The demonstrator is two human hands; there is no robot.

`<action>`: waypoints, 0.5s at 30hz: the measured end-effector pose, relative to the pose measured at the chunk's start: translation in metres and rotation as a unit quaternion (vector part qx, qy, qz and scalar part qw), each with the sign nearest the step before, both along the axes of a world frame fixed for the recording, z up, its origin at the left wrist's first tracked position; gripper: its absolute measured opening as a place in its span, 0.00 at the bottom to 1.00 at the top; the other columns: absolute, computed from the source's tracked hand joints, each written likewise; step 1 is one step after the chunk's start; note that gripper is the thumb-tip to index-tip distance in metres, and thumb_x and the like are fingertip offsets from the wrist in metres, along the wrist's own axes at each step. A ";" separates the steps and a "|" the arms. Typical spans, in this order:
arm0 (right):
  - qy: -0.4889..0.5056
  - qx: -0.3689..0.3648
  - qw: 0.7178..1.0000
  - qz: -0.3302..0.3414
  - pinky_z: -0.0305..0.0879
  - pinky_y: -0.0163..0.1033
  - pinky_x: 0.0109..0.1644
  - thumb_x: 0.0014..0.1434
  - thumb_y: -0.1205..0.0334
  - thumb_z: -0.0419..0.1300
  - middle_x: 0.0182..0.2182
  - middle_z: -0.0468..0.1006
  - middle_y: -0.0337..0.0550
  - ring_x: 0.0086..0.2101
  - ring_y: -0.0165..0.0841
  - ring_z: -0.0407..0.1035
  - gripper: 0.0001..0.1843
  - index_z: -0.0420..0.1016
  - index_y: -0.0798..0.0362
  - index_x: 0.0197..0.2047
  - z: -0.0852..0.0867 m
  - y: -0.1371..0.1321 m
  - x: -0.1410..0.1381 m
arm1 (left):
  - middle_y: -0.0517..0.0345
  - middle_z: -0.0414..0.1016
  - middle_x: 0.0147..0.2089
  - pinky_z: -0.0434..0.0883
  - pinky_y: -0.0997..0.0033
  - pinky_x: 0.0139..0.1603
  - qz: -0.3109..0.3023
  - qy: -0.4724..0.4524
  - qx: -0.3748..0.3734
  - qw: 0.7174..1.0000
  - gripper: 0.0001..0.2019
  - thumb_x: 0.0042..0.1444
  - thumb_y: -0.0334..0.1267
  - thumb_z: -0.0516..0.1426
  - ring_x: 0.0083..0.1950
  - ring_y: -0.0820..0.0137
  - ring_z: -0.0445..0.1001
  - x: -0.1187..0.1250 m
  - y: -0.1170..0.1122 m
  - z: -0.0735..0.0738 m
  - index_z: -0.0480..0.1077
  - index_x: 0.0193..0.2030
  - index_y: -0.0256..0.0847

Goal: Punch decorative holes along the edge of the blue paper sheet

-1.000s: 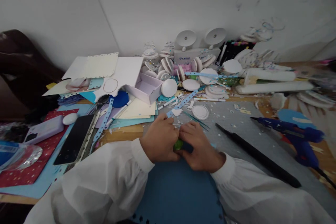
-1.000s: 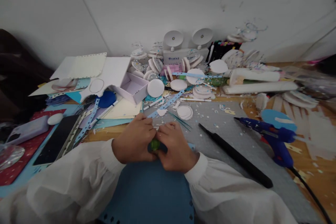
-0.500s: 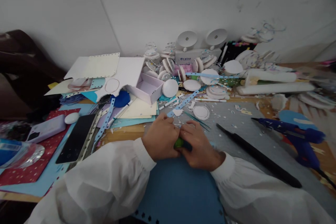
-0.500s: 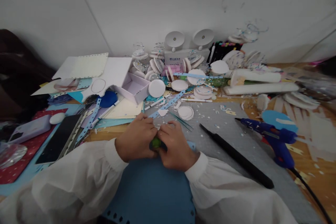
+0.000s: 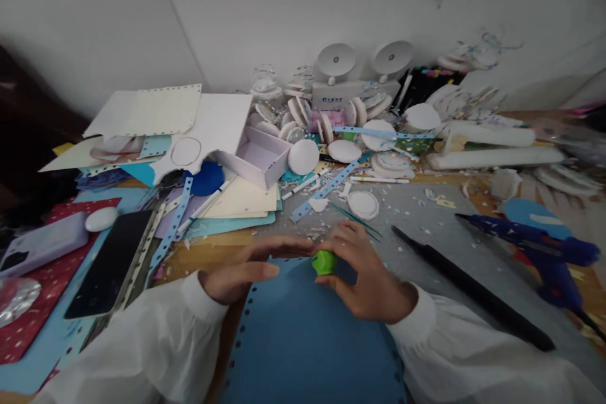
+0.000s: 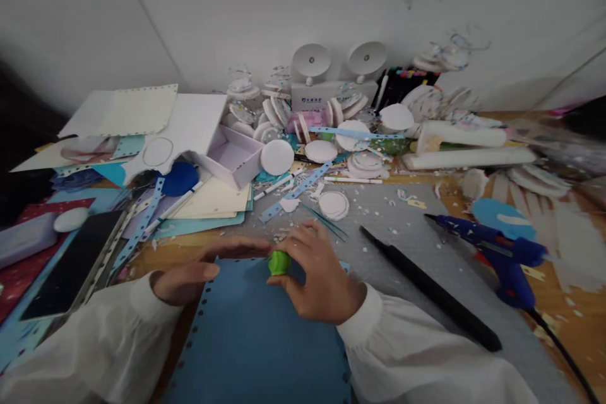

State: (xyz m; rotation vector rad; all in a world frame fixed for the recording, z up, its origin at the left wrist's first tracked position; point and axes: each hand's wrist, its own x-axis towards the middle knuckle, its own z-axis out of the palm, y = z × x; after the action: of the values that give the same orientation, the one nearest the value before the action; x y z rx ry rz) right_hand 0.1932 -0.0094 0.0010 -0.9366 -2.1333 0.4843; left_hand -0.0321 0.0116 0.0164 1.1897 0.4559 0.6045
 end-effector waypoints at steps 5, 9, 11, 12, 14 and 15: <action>-0.005 -0.031 0.999 -0.012 0.57 0.49 0.47 0.55 0.61 0.61 0.33 0.70 0.44 0.37 0.39 0.64 0.11 0.69 0.53 0.42 -0.002 0.000 0.000 | 0.45 0.64 0.61 0.51 0.50 0.63 0.015 0.011 -0.060 0.998 0.29 0.50 0.43 0.58 0.64 0.50 0.57 0.001 -0.006 -0.004 0.63 0.59 0.38; -0.023 -0.028 0.999 -0.018 0.58 0.48 0.46 0.55 0.60 0.62 0.35 0.70 0.44 0.38 0.39 0.64 0.14 0.69 0.52 0.45 -0.003 -0.001 -0.001 | 0.44 0.62 0.62 0.57 0.50 0.59 -0.011 -0.025 -0.155 0.988 0.32 0.49 0.45 0.59 0.60 0.49 0.62 0.001 -0.008 -0.003 0.60 0.61 0.41; -0.028 -0.027 0.999 -0.018 0.59 0.48 0.46 0.56 0.60 0.61 0.36 0.71 0.44 0.40 0.39 0.64 0.15 0.68 0.51 0.47 -0.003 -0.001 -0.001 | 0.45 0.62 0.62 0.57 0.50 0.59 -0.007 -0.030 -0.164 0.986 0.32 0.48 0.44 0.60 0.61 0.49 0.62 0.001 -0.008 -0.003 0.61 0.61 0.41; -0.030 -0.031 0.999 -0.020 0.59 0.48 0.46 0.56 0.60 0.61 0.38 0.71 0.45 0.41 0.40 0.65 0.17 0.66 0.50 0.49 -0.004 -0.001 -0.002 | 0.45 0.62 0.62 0.58 0.51 0.60 -0.003 -0.029 -0.166 0.986 0.31 0.48 0.44 0.60 0.61 0.49 0.62 0.002 -0.008 -0.002 0.62 0.60 0.41; -0.027 -0.044 0.998 -0.036 0.61 0.48 0.46 0.56 0.60 0.61 0.42 0.71 0.47 0.43 0.40 0.65 0.23 0.62 0.49 0.54 -0.006 -0.001 -0.002 | 0.46 0.65 0.60 0.59 0.52 0.59 0.012 -0.023 -0.184 0.983 0.30 0.49 0.44 0.60 0.60 0.50 0.64 0.002 -0.009 -0.003 0.63 0.59 0.41; -0.024 -0.053 0.997 -0.051 0.62 0.48 0.46 0.56 0.59 0.61 0.43 0.71 0.48 0.43 0.41 0.65 0.25 0.60 0.50 0.55 -0.007 -0.001 -0.002 | 0.46 0.68 0.58 0.61 0.52 0.58 0.022 -0.021 -0.200 0.979 0.28 0.50 0.45 0.59 0.58 0.51 0.66 0.003 -0.009 -0.004 0.64 0.58 0.41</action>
State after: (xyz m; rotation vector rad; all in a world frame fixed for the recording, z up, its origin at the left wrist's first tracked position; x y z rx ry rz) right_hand 0.1910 -0.0107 -0.0064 -1.1212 -2.1064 0.5314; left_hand -0.0294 0.0021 0.0126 0.7848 0.5402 0.5432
